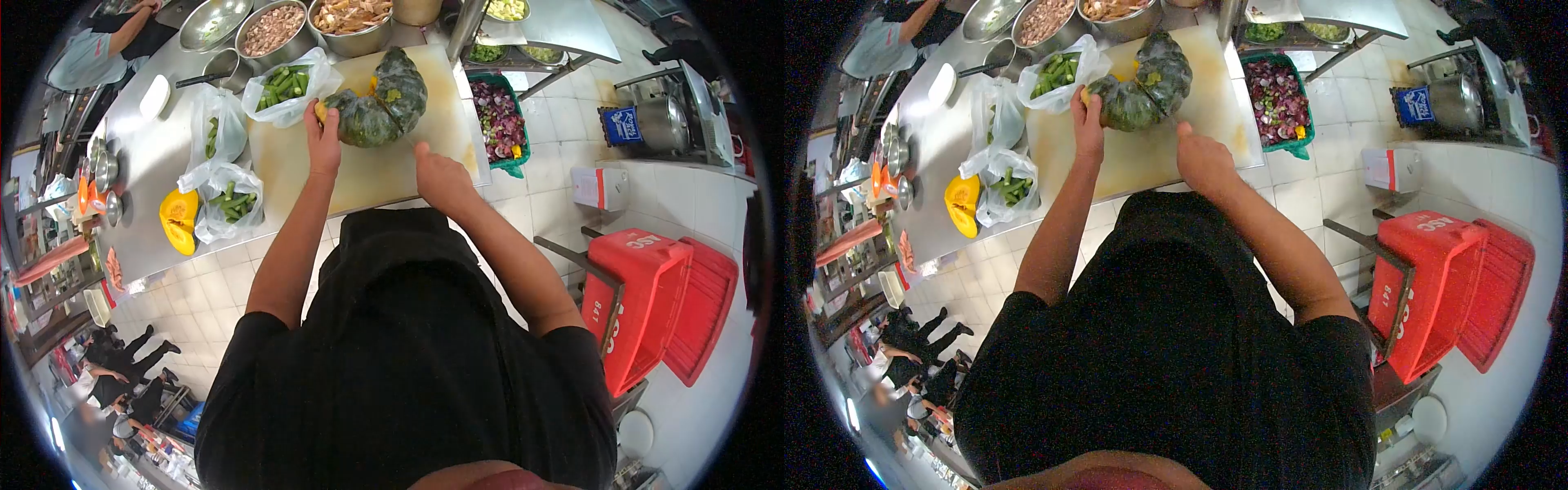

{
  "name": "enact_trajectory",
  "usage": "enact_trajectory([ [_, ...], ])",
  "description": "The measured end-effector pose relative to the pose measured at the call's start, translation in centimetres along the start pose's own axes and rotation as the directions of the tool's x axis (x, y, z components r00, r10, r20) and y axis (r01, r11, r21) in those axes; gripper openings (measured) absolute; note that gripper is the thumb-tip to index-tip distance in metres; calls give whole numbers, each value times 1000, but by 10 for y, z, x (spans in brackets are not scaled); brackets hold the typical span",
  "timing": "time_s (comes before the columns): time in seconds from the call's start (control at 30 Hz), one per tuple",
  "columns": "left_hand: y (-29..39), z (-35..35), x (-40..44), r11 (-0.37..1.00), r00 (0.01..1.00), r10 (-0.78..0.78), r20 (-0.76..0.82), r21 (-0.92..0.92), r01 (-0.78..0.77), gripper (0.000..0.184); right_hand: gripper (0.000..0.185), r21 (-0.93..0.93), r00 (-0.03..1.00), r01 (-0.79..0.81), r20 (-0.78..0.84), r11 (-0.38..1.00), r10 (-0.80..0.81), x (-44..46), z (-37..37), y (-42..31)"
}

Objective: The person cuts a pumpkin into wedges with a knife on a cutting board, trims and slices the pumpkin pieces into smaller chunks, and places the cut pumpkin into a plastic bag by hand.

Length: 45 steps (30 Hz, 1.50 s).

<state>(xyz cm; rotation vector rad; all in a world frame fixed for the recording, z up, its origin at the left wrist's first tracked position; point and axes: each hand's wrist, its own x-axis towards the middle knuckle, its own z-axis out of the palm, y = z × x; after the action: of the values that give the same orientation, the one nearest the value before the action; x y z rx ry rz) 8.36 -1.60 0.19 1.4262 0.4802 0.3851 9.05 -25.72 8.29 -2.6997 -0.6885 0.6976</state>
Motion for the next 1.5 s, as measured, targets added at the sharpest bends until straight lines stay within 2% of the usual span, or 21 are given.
enact_trajectory([
  [0.13,-6,-4,0,997,1000,25,19,-73,-24,60,13,20,1000,14,-4,1000,-14,5,3,0],
  [0.23,-10,-7,1,999,1000,24,12,-46,-24,59,13,48,999,36,-40,998,-35,15,20,6],
  [0.33,-15,-9,11,996,996,90,19,-25,-90,59,15,65,988,101,-126,993,-92,35,41,16],
  [0.47,-6,-13,33,994,1000,-6,30,-113,10,54,23,60,980,143,-149,988,-132,54,31,9],
  [0.5,2,-12,32,994,996,-89,-8,-68,88,52,25,46,987,126,-104,991,-120,56,20,4],
  [0.57,3,-11,32,996,998,-55,11,-70,56,53,29,16,996,92,-3,996,-92,58,-9,-9],
  [0.67,-5,-7,18,996,998,-51,23,-66,53,54,32,70,975,-6,223,998,-10,46,-47,-19],
  [0.77,-7,-6,12,992,997,-72,8,-100,73,54,30,44,947,-10,321,999,-5,49,-54,-18],
  [0.87,0,-6,10,993,994,-105,8,-47,105,55,30,-20,992,122,-2,992,-122,86,29,23],
  [0.93,6,-9,13,991,991,-132,1,5,132,56,30,19,998,22,-56,1000,-20,82,38,21],
  [0.97,9,-8,25,995,995,-96,4,-10,96,56,30,38,996,-16,-84,999,19,86,37,18],
  [1.07,-1,-11,17,993,993,-118,27,-18,119,57,32,53,997,66,-35,996,-64,71,21,16],
  [1.17,5,-14,13,985,985,-174,17,5,174,59,32,40,990,72,119,997,-77,57,2,4],
  [1.27,-1,-13,8,984,980,-178,84,-1,179,57,32,46,997,77,5,996,-77,57,25,15],
  [1.37,2,-8,0,986,984,-167,62,-10,168,57,31,34,997,57,-57,998,-55,56,28,16],
  [1.47,7,-10,9,981,980,-193,50,-15,193,56,30,39,993,116,-16,993,-115,59,6,5],
  [1.5,10,-12,15,978,977,-206,52,-11,207,56,28,33,990,123,62,992,-125,59,-6,-2],
])
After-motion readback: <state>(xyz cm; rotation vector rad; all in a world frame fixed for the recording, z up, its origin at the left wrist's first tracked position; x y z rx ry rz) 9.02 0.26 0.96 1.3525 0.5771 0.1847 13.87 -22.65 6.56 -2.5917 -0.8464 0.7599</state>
